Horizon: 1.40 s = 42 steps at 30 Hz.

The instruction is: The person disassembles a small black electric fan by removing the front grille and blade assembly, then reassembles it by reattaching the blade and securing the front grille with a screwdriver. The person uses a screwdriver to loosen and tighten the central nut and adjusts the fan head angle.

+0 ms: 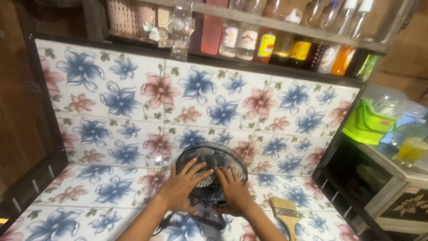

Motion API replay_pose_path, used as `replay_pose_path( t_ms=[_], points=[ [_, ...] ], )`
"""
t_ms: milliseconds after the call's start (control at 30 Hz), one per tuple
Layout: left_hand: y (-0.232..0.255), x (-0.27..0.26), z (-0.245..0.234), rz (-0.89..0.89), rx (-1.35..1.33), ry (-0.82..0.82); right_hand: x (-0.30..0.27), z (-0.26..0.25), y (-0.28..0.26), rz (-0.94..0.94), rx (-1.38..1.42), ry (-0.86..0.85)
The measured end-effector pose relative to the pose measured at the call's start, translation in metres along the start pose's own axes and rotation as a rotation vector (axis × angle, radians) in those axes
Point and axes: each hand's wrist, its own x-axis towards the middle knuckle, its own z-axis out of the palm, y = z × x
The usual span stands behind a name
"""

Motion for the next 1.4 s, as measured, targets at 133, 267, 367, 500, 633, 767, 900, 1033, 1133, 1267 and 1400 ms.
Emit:
replay_pose_path(
  t_ms=[133,267,367,500,633,767,900,1033,1133,1267,1400],
  points=[
    [0.003,0.016,0.013,0.104,0.148,0.231,0.002,-0.001,-0.008,0.022,0.027,0.03],
    [-0.009,0.033,0.024,0.166,0.133,0.27,0.002,-0.008,-0.006,0.003,0.064,0.04],
    [-0.01,0.04,0.026,0.19,0.163,0.266,0.002,-0.007,-0.005,0.001,0.081,0.036],
    [-0.004,0.04,0.022,0.188,0.193,0.298,0.003,0.0,0.003,-0.036,0.054,0.078],
    [0.006,0.039,0.014,0.158,0.244,0.305,0.007,0.009,0.019,-0.054,0.105,0.077],
    [0.009,0.041,0.009,0.198,0.162,0.319,0.01,0.019,0.03,-0.287,0.215,0.319],
    [0.008,0.044,0.006,0.207,0.129,0.262,0.009,0.015,0.029,-0.14,0.152,0.19],
    [0.005,0.042,0.008,0.224,0.103,0.311,0.002,0.003,0.019,-0.08,0.112,0.138],
    [0.009,0.04,0.011,0.199,0.136,0.307,-0.002,-0.003,0.014,-0.064,0.104,0.119],
    [0.01,0.037,0.008,0.184,0.16,0.333,-0.001,-0.005,0.01,-0.059,0.094,0.139],
    [0.009,0.038,0.008,0.225,0.115,0.358,-0.001,0.0,0.016,-0.072,0.131,0.155]
  ],
)
